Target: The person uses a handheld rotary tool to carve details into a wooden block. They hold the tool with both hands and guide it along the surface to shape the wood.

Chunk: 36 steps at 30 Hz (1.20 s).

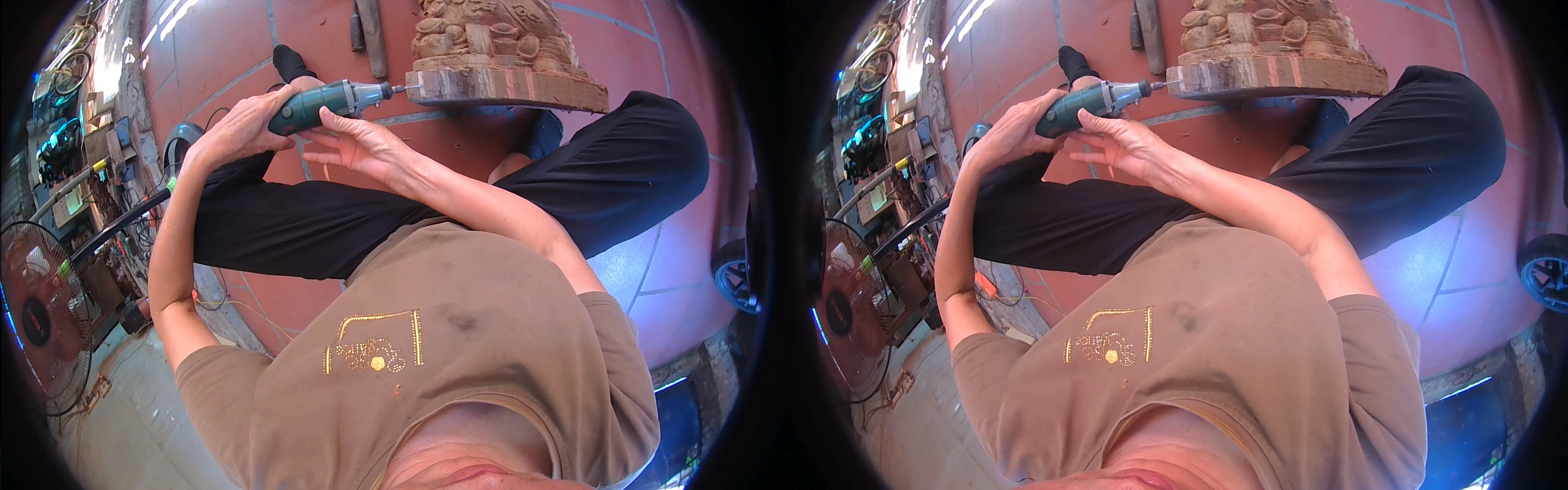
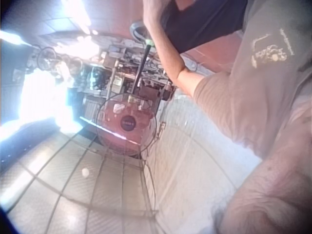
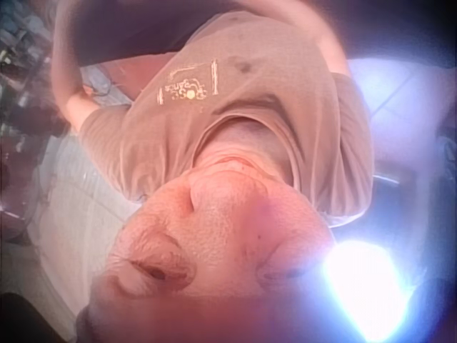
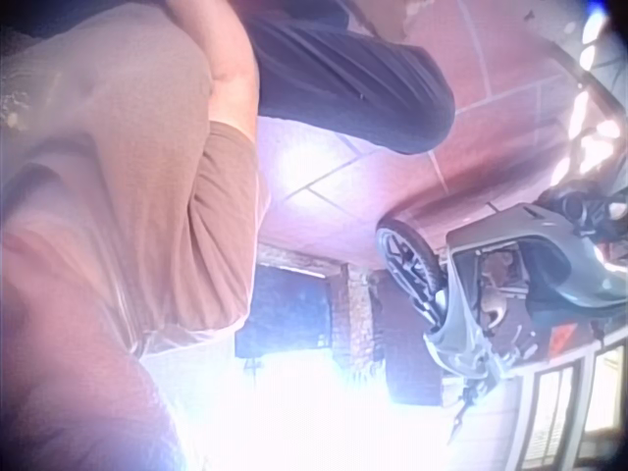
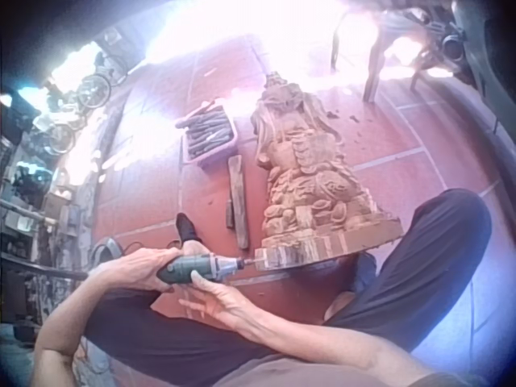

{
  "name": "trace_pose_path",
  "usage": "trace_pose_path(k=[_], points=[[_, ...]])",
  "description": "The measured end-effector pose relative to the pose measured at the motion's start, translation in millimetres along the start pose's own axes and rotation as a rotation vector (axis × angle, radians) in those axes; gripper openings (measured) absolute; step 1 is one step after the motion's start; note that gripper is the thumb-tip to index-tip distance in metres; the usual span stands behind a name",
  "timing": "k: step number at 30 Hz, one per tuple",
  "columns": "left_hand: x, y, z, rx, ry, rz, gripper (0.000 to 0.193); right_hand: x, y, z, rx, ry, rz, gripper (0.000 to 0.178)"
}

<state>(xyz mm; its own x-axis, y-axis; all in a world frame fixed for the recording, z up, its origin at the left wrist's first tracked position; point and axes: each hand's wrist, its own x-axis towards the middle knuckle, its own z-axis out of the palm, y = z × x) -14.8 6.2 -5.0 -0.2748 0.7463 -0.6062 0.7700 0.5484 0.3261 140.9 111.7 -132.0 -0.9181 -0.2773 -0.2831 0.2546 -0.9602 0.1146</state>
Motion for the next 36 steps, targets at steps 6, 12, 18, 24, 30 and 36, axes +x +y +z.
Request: trace_pose_path(k=[6, 12, 18, 24, 30, 36], points=[[-1, -4, 4, 0.016, -0.017, -0.003, 0.065, -4, 5, -2, -0.018, 0.001, -0.002, 0.056], [-3, -2, 3, 0.014, -0.031, -0.013, 0.069, -4, 8, -2, 0.004, 0.000, 0.011, 0.055], [-4, 0, 3, 0.012, -0.037, -0.024, 0.070, -8, 7, 2, 0.017, 0.022, 0.043, 0.054], [-5, -1, 2, 0.019, -0.042, -0.023, 0.070, -9, 6, 3, 0.032, 0.014, 0.059, 0.054], [-6, 3, -2, 0.034, -0.004, 0.039, 0.069, -15, 6, 7, 0.024, 0.007, 0.045, 0.056], [-9, 35, -11, 0.016, 0.014, 0.046, 0.062, -34, -3, 11, 0.015, -0.012, 0.020, 0.054]])
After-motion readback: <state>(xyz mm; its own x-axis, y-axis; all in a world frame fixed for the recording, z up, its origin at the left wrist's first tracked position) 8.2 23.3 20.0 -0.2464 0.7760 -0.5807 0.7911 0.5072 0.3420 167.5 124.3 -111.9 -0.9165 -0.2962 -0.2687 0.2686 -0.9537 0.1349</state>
